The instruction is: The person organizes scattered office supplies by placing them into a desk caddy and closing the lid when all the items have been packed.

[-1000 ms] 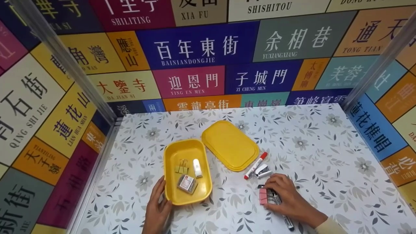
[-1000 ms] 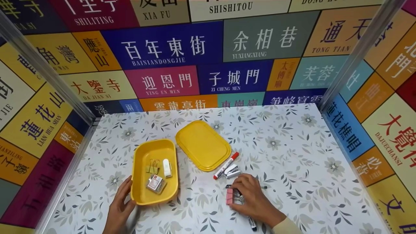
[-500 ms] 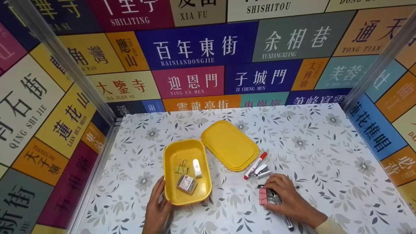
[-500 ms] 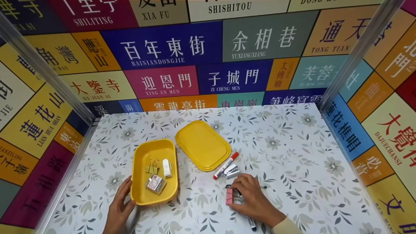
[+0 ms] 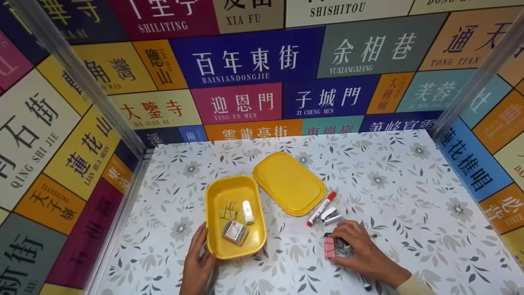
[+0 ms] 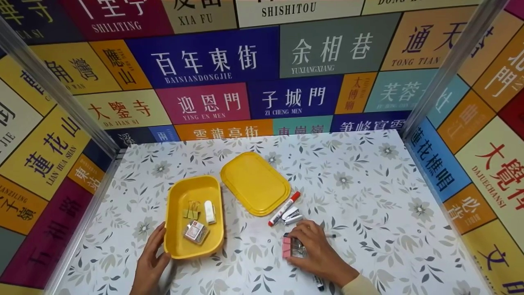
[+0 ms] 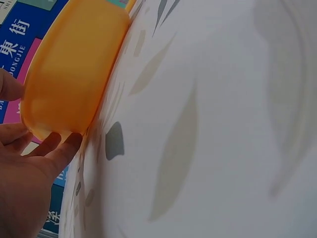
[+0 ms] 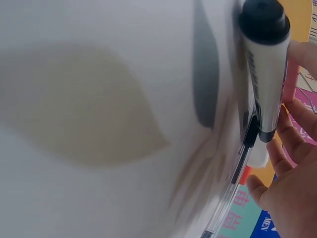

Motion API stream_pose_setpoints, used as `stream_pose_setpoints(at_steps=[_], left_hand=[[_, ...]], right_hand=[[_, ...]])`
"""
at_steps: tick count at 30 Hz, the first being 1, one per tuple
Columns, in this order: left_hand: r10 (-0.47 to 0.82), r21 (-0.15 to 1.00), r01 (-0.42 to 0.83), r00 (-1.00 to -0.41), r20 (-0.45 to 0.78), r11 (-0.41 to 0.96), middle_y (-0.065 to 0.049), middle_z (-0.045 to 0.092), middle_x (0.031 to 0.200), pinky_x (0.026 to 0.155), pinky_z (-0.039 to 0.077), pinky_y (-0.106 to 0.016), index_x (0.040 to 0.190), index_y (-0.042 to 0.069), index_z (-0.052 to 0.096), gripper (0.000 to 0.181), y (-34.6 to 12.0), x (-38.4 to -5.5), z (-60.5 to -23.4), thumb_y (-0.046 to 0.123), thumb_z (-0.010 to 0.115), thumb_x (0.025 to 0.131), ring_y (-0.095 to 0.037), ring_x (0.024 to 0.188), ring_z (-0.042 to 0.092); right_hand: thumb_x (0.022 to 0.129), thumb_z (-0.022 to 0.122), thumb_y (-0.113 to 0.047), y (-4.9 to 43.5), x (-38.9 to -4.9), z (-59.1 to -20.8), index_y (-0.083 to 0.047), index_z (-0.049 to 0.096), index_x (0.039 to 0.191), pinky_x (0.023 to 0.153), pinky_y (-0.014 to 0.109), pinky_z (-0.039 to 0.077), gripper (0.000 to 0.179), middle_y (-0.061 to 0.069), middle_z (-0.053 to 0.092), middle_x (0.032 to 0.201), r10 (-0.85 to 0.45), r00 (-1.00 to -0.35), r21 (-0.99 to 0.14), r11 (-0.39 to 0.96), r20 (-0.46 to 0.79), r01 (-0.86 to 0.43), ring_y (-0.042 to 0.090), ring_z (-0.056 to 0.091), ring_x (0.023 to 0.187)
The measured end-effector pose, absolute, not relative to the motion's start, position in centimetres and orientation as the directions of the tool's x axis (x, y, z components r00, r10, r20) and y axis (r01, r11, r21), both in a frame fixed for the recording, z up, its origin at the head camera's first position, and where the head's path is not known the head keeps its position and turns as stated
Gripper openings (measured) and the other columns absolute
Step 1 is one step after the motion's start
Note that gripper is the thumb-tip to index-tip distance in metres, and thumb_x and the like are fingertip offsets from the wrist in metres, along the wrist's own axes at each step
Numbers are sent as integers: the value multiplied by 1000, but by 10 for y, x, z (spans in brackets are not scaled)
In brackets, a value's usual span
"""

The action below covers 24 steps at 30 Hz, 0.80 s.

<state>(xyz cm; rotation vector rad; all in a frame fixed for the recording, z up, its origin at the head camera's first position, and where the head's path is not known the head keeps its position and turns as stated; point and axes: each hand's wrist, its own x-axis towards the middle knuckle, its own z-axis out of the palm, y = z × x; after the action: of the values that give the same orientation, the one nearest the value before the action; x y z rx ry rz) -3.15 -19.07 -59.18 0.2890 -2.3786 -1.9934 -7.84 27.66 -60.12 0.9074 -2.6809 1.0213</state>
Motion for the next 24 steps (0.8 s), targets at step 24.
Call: stream_pose_setpoints(at_steps=[24], left_hand=[[-162,973,-133,-981,-103,188,22,23,162,112,37,-20,158,16,35,79,-191,-31,-595,-9,58,87,-8,148,25]], right_hand=[[74,90,-39,267,-78,-597,-22,67,122,111,26,24,55,2,63,128,-496,-815,-573,589,301,-570,24,47,127]])
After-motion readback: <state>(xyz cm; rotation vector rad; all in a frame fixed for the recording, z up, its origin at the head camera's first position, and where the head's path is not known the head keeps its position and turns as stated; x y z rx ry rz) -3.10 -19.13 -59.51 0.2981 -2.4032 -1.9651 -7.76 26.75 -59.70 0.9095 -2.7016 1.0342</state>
